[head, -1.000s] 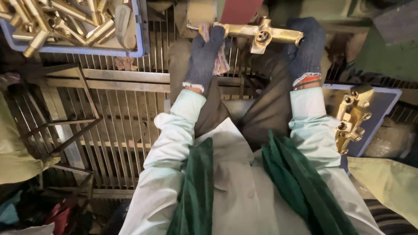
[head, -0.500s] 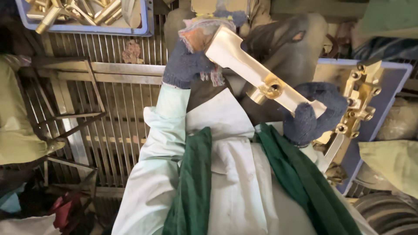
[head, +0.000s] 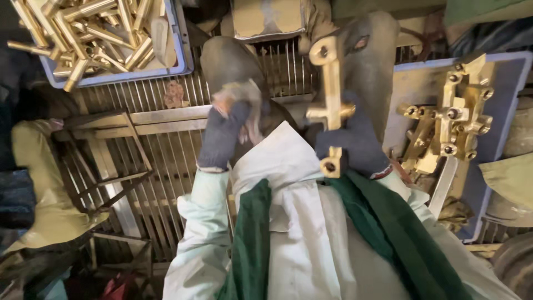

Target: The person sits on the floor and uses a cloth to rub and polish brass-colored metal parts against a grinding wheel. They handle the parts one at a time, rotating them to polish different surfaces, and place finished pieces into a nearby tray.

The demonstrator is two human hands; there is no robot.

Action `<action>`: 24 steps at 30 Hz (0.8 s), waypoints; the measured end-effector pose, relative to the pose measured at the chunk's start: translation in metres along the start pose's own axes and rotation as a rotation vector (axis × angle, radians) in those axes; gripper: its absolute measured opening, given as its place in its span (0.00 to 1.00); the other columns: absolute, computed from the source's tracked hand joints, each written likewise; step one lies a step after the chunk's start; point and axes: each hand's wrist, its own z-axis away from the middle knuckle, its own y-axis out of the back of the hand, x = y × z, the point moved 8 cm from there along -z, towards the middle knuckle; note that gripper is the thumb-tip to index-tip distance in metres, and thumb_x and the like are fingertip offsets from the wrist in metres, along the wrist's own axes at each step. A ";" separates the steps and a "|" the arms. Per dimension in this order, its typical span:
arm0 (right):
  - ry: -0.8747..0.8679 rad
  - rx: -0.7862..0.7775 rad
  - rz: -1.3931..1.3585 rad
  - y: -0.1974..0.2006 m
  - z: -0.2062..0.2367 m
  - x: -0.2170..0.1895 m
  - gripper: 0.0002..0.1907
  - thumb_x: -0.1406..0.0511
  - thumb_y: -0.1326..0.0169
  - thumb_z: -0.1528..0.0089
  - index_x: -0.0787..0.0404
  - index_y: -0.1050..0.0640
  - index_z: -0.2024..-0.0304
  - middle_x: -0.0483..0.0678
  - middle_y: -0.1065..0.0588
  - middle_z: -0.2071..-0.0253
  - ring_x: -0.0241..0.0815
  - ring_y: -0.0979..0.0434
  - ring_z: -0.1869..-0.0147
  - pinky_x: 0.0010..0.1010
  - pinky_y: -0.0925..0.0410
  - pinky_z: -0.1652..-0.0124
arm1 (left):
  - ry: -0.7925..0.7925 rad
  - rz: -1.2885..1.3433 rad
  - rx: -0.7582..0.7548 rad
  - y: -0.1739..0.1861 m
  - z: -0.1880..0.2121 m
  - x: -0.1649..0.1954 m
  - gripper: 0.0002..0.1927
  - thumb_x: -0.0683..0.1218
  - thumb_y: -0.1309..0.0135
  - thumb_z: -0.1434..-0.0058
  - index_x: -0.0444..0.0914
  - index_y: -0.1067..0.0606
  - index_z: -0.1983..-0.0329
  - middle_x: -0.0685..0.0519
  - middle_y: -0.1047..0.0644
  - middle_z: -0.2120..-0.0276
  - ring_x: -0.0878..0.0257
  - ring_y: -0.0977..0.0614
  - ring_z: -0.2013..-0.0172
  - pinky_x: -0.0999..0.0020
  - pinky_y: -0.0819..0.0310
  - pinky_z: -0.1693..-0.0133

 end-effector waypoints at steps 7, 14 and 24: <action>0.333 -0.366 0.738 -0.055 -0.020 -0.073 0.56 0.72 0.29 0.55 0.66 0.44 0.28 0.65 0.36 0.31 0.58 0.34 0.30 0.41 0.35 0.39 | -0.354 0.056 -0.091 -0.008 -0.020 -0.001 0.31 0.41 0.43 0.35 0.33 0.36 0.29 0.51 0.26 0.40 0.61 0.24 0.40 0.65 0.29 0.37; 0.083 -0.242 -0.292 0.012 -0.035 -0.079 0.39 0.66 0.35 0.48 0.68 0.32 0.35 0.64 0.26 0.42 0.60 0.22 0.42 0.44 0.22 0.55 | -0.501 -0.207 0.127 0.002 -0.009 0.018 0.20 0.44 0.43 0.32 0.33 0.26 0.39 0.48 0.20 0.49 0.61 0.18 0.48 0.66 0.23 0.42; 0.483 0.092 -0.406 0.047 -0.101 -0.052 0.21 0.59 0.42 0.29 0.63 0.28 0.38 0.51 0.24 0.59 0.31 0.34 0.75 0.20 0.41 0.76 | -0.464 -0.025 0.134 -0.023 -0.030 0.059 0.23 0.38 0.45 0.34 0.32 0.33 0.36 0.51 0.23 0.52 0.65 0.19 0.58 0.71 0.20 0.58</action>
